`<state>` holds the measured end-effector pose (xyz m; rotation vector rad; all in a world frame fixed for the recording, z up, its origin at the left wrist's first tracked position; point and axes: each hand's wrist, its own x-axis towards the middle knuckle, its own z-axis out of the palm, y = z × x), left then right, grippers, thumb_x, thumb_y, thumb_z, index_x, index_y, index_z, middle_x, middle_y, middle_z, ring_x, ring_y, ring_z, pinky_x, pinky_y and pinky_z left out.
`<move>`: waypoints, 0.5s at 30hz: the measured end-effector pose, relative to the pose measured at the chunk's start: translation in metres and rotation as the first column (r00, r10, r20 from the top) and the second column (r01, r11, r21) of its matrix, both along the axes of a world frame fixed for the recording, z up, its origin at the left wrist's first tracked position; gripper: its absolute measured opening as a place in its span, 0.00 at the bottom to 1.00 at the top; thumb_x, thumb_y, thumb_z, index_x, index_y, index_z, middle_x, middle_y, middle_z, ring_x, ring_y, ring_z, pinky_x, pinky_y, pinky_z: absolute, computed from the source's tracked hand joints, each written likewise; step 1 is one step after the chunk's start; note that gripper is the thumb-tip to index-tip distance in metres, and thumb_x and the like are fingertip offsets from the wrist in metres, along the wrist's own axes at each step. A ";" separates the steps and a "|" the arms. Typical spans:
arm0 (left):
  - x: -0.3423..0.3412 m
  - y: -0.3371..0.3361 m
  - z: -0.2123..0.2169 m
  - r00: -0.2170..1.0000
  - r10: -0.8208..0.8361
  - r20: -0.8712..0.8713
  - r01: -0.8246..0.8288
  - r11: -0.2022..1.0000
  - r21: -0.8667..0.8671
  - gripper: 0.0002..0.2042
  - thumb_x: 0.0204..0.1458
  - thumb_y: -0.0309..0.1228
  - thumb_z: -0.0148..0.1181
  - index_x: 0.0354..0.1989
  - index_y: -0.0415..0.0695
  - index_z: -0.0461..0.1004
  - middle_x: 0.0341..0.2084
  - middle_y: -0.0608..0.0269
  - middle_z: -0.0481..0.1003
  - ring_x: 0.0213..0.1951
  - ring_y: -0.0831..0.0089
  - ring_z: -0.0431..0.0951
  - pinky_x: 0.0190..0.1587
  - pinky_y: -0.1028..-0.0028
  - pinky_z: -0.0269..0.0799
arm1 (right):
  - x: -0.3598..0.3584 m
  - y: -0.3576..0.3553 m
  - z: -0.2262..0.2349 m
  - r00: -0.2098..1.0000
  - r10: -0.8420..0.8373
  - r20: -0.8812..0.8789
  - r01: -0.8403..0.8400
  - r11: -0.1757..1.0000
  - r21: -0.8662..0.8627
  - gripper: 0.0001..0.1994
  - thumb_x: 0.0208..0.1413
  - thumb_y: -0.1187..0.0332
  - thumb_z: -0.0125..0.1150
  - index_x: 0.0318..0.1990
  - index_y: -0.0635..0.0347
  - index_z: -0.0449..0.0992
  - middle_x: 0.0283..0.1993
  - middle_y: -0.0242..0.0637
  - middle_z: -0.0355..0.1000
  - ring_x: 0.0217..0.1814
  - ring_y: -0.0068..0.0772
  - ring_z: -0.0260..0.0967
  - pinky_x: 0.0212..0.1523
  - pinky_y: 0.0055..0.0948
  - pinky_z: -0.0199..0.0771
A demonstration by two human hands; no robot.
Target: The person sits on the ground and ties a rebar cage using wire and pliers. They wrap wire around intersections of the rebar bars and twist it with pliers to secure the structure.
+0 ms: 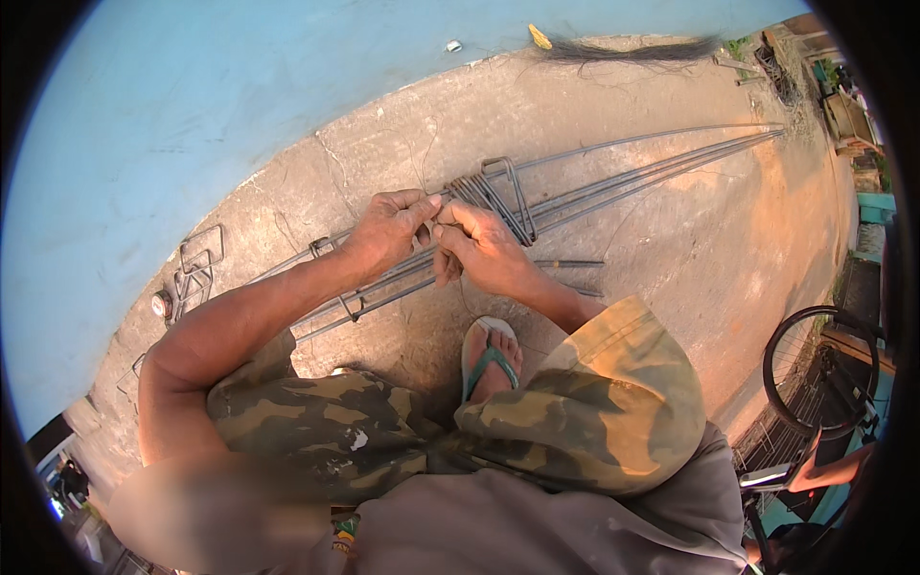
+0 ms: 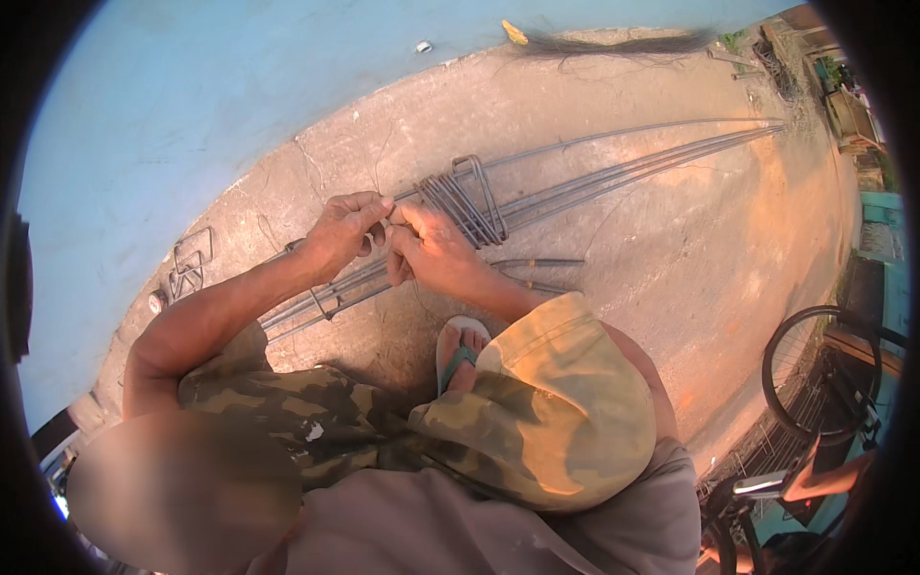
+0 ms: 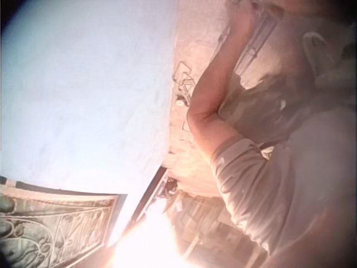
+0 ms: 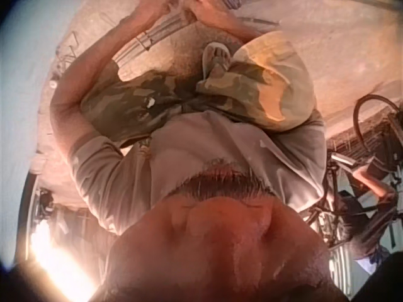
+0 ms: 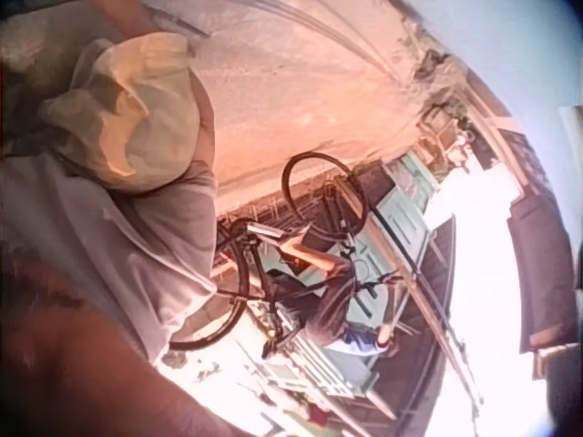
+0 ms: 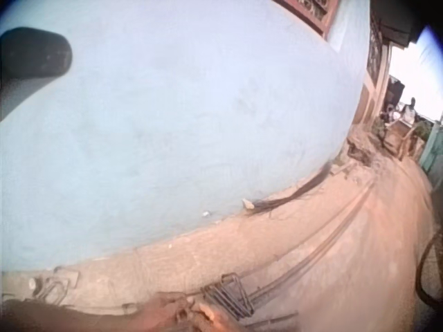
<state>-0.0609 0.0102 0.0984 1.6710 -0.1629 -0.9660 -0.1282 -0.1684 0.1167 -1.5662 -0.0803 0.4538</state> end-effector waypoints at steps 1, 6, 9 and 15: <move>-0.002 -0.001 -0.003 0.999 0.037 0.002 -0.037 0.999 0.031 0.21 0.62 0.45 0.49 0.39 0.38 0.78 0.28 0.63 0.76 0.32 0.74 0.74 0.32 0.68 0.70 | 0.000 -0.005 -0.001 0.999 0.044 0.002 -0.044 0.999 -0.031 0.10 0.65 0.67 0.49 0.39 0.67 0.71 0.24 0.40 0.73 0.24 0.28 0.72 0.27 0.29 0.72; 0.034 0.001 -0.033 0.921 -0.178 0.346 0.067 0.949 0.309 0.15 0.59 0.36 0.48 0.31 0.36 0.75 0.27 0.56 0.77 0.31 0.70 0.76 0.36 0.66 0.71 | 0.016 -0.095 -0.038 0.919 -0.283 0.275 0.390 0.763 -0.516 0.14 0.64 0.62 0.52 0.39 0.66 0.76 0.30 0.42 0.76 0.34 0.36 0.74 0.39 0.36 0.72; 0.048 0.010 -0.069 0.871 -0.341 0.354 0.131 0.855 0.501 0.16 0.58 0.36 0.48 0.30 0.35 0.75 0.27 0.51 0.77 0.30 0.65 0.76 0.38 0.63 0.71 | 0.024 -0.119 -0.095 0.943 -0.255 0.216 0.334 0.739 -0.585 0.14 0.64 0.61 0.53 0.40 0.65 0.77 0.31 0.43 0.75 0.35 0.34 0.73 0.40 0.36 0.72; 0.046 0.003 -0.079 0.939 -0.169 0.298 0.069 0.945 0.319 0.17 0.57 0.35 0.46 0.24 0.37 0.74 0.19 0.52 0.72 0.25 0.64 0.73 0.33 0.64 0.67 | 0.030 -0.123 -0.113 0.908 -0.408 -0.095 0.324 0.829 -0.456 0.14 0.63 0.61 0.54 0.35 0.64 0.76 0.31 0.44 0.75 0.34 0.41 0.74 0.35 0.39 0.71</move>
